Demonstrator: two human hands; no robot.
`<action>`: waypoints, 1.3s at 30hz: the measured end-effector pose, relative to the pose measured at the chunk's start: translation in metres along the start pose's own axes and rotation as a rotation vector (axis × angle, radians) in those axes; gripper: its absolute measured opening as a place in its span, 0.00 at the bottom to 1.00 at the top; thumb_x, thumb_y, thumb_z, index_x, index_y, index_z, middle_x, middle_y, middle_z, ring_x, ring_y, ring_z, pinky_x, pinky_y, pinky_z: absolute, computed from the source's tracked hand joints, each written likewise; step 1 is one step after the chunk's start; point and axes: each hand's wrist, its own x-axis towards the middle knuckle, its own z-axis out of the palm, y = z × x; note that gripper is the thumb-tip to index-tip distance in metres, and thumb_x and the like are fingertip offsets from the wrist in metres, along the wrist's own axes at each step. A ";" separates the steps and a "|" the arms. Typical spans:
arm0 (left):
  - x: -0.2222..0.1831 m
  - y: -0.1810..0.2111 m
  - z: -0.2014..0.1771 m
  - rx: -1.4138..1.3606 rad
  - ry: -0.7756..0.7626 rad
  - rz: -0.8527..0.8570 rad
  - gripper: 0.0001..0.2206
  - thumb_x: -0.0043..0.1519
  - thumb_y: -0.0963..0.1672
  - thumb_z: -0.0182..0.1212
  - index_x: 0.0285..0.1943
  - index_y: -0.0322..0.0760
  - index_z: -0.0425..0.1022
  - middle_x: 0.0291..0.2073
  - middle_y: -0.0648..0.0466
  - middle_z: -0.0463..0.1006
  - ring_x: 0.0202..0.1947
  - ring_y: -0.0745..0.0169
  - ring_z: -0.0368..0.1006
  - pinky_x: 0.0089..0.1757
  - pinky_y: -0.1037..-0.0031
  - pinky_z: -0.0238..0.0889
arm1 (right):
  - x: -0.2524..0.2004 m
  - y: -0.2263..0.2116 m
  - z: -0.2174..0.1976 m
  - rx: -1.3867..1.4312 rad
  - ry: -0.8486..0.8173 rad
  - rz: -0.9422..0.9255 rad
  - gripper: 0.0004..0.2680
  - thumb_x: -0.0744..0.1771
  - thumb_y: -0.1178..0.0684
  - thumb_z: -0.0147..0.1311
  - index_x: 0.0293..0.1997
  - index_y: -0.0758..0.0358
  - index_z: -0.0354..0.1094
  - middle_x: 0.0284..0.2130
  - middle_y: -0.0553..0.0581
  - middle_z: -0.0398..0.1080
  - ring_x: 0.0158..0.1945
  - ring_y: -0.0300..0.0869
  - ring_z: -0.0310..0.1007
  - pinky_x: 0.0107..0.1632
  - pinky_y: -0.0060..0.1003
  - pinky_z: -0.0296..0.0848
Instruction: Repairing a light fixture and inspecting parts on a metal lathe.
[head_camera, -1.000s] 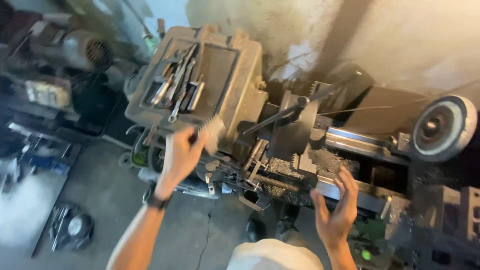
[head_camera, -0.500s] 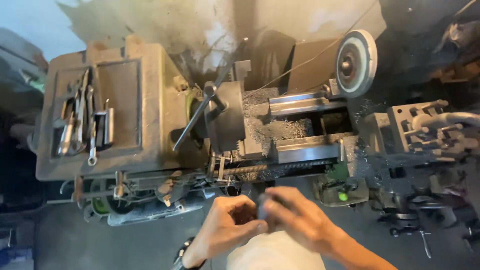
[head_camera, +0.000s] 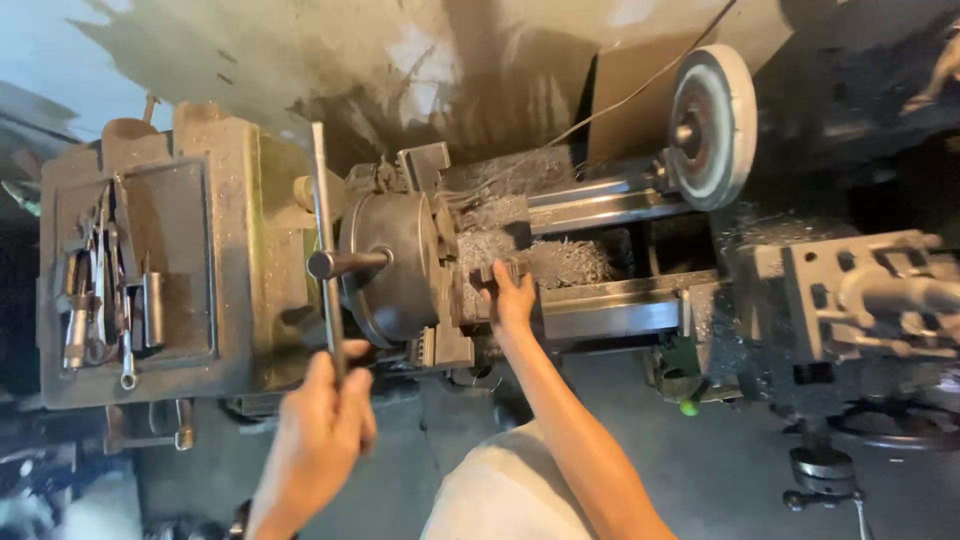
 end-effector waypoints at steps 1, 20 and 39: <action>0.001 0.011 -0.004 0.008 -0.003 -0.020 0.12 0.67 0.46 0.52 0.53 0.32 0.67 0.15 0.51 0.75 0.16 0.57 0.73 0.23 0.69 0.66 | 0.002 0.010 0.003 -0.004 0.004 0.021 0.13 0.67 0.54 0.60 0.56 0.54 0.63 0.44 0.54 0.72 0.42 0.44 0.74 0.36 0.39 0.72; 0.101 0.023 -0.101 0.473 0.141 0.540 0.27 0.50 0.42 0.68 0.62 0.39 0.73 0.56 0.40 0.71 0.57 0.39 0.66 0.52 0.54 0.61 | 0.011 0.025 0.013 0.326 -0.470 0.703 0.19 0.67 0.37 0.54 0.54 0.64 0.68 0.44 0.63 0.76 0.46 0.51 0.77 0.53 0.47 0.75; 0.086 0.117 -0.058 0.720 0.058 0.581 0.54 0.37 0.45 0.79 0.77 0.38 0.51 0.74 0.36 0.47 0.75 0.32 0.42 0.62 0.34 0.39 | 0.003 0.022 0.031 0.189 -0.355 0.675 0.23 0.65 0.33 0.55 0.56 0.63 0.69 0.46 0.63 0.74 0.47 0.50 0.75 0.49 0.46 0.76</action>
